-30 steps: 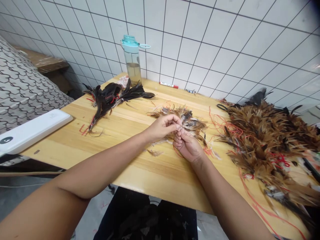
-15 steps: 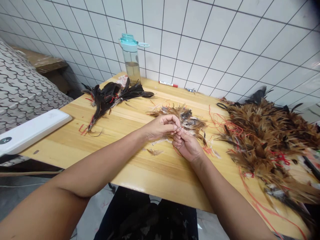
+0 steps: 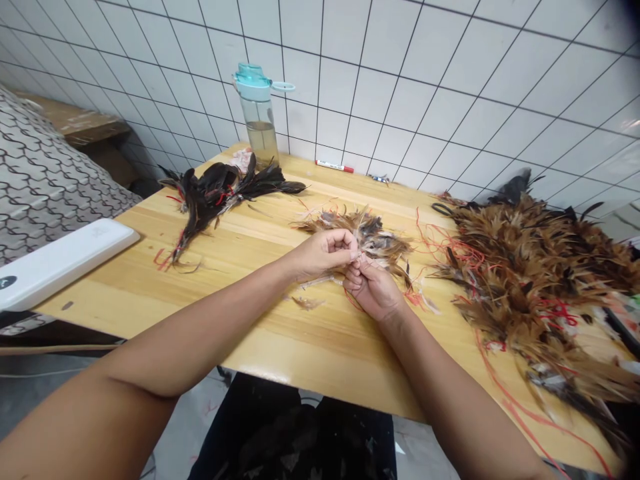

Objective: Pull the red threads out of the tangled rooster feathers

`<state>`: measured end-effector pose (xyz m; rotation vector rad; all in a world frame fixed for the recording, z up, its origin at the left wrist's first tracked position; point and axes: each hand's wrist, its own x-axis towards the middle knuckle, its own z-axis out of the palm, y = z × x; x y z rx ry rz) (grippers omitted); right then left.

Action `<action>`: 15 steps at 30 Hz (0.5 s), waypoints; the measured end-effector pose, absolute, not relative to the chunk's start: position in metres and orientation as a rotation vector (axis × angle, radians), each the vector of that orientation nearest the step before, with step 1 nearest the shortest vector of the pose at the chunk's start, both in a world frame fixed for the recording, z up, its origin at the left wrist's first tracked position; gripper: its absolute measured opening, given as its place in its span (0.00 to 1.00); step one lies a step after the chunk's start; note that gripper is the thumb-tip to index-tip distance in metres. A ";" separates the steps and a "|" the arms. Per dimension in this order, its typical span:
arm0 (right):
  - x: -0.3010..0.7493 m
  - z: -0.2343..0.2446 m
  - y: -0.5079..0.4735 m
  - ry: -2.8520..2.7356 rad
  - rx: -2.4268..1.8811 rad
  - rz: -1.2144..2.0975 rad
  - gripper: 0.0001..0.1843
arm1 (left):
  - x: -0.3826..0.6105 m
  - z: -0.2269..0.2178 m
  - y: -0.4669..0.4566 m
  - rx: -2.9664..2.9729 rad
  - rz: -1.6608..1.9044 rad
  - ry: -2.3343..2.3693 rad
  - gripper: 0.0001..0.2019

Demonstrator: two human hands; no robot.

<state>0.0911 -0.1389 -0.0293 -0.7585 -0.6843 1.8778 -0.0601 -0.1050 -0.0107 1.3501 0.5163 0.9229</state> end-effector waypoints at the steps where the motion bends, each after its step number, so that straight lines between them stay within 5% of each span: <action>1: 0.091 -0.029 -0.139 -0.681 -0.759 1.878 0.12 | -0.060 -0.012 -0.105 1.345 0.930 0.520 0.12; 15: 0.091 -0.030 -0.138 -0.701 -0.747 1.878 0.13 | -0.058 -0.007 -0.109 1.759 1.065 0.782 0.06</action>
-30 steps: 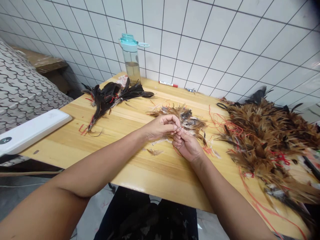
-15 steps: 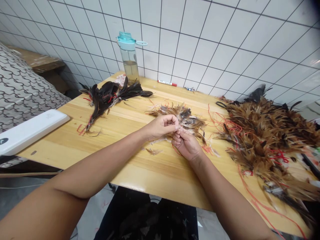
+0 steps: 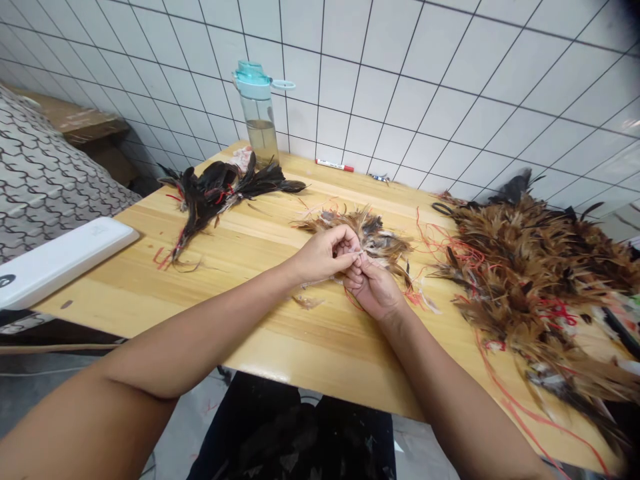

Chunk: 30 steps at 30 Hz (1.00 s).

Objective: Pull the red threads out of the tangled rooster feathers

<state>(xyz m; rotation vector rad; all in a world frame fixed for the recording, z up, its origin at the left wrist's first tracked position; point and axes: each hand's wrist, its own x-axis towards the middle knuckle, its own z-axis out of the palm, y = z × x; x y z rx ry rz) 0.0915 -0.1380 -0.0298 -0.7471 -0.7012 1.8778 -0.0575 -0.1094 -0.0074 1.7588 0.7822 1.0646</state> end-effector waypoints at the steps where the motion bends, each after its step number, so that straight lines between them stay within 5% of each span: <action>1: 0.091 -0.030 -0.138 -0.698 -0.737 1.881 0.14 | -0.058 -0.007 -0.110 1.871 1.103 0.833 0.05; 14: 0.078 -0.028 -0.144 -0.612 -0.735 1.940 0.13 | -0.055 -0.012 -0.112 2.592 1.351 0.894 0.11; 30: 0.076 -0.029 -0.147 -0.557 -0.734 2.036 0.16 | -0.052 -0.014 -0.111 2.047 1.261 0.973 0.03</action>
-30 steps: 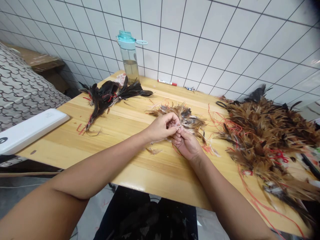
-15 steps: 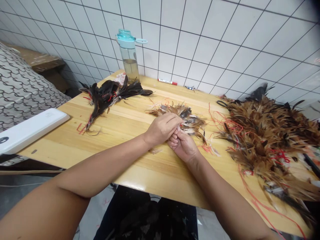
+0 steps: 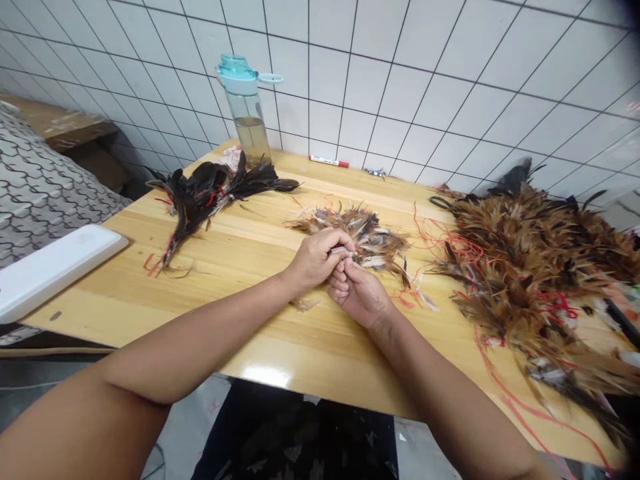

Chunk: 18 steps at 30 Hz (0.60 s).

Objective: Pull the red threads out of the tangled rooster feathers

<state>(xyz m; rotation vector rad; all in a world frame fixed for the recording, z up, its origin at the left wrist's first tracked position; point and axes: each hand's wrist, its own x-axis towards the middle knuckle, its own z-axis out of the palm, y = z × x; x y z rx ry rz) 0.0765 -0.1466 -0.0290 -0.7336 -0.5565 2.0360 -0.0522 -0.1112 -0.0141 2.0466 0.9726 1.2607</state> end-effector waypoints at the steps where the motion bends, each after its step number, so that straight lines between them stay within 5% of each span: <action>1: 0.077 -0.028 -0.147 -0.560 -0.750 2.044 0.16 | -0.052 -0.014 -0.111 1.970 1.228 0.970 0.02; 10: 0.084 -0.030 -0.150 -0.927 -1.056 1.876 0.17 | -0.055 -0.022 -0.101 1.578 0.941 0.840 0.02; 18: 0.112 -0.022 -0.140 -1.547 -1.424 1.067 0.05 | -0.061 -0.018 -0.096 1.820 1.007 0.938 0.03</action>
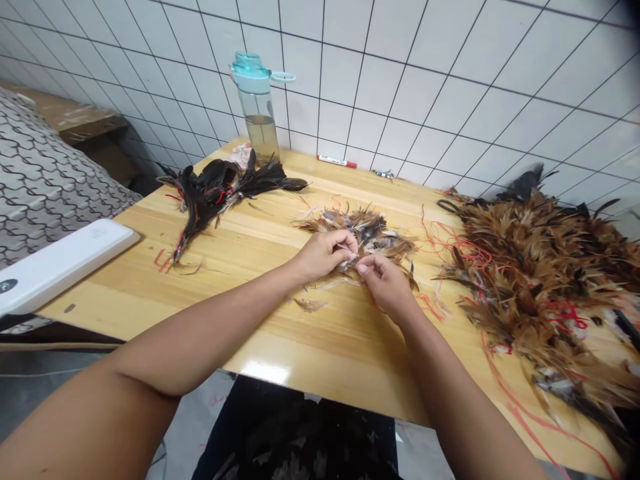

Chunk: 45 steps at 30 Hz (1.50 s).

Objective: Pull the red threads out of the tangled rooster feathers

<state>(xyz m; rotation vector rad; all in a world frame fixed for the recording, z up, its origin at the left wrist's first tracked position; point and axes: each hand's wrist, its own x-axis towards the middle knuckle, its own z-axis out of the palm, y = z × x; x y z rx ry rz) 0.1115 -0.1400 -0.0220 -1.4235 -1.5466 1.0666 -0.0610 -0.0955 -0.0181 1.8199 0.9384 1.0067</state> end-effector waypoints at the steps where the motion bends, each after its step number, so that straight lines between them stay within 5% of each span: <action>1: 0.114 -0.021 -0.139 -1.549 -1.427 0.974 0.04 | -0.061 -0.018 -0.096 1.848 0.998 0.939 0.03; 10: 0.108 -0.013 -0.146 -1.926 -1.472 0.360 0.06 | -0.060 -0.019 -0.099 1.944 0.982 0.922 0.04; 18: 0.111 -0.005 -0.150 -2.340 -1.738 -0.226 0.18 | -0.060 -0.018 -0.100 1.937 0.899 0.925 0.03; 45: 0.130 0.008 -0.138 -2.556 -1.903 -0.129 0.17 | -0.078 -0.019 -0.082 1.937 0.885 1.131 0.01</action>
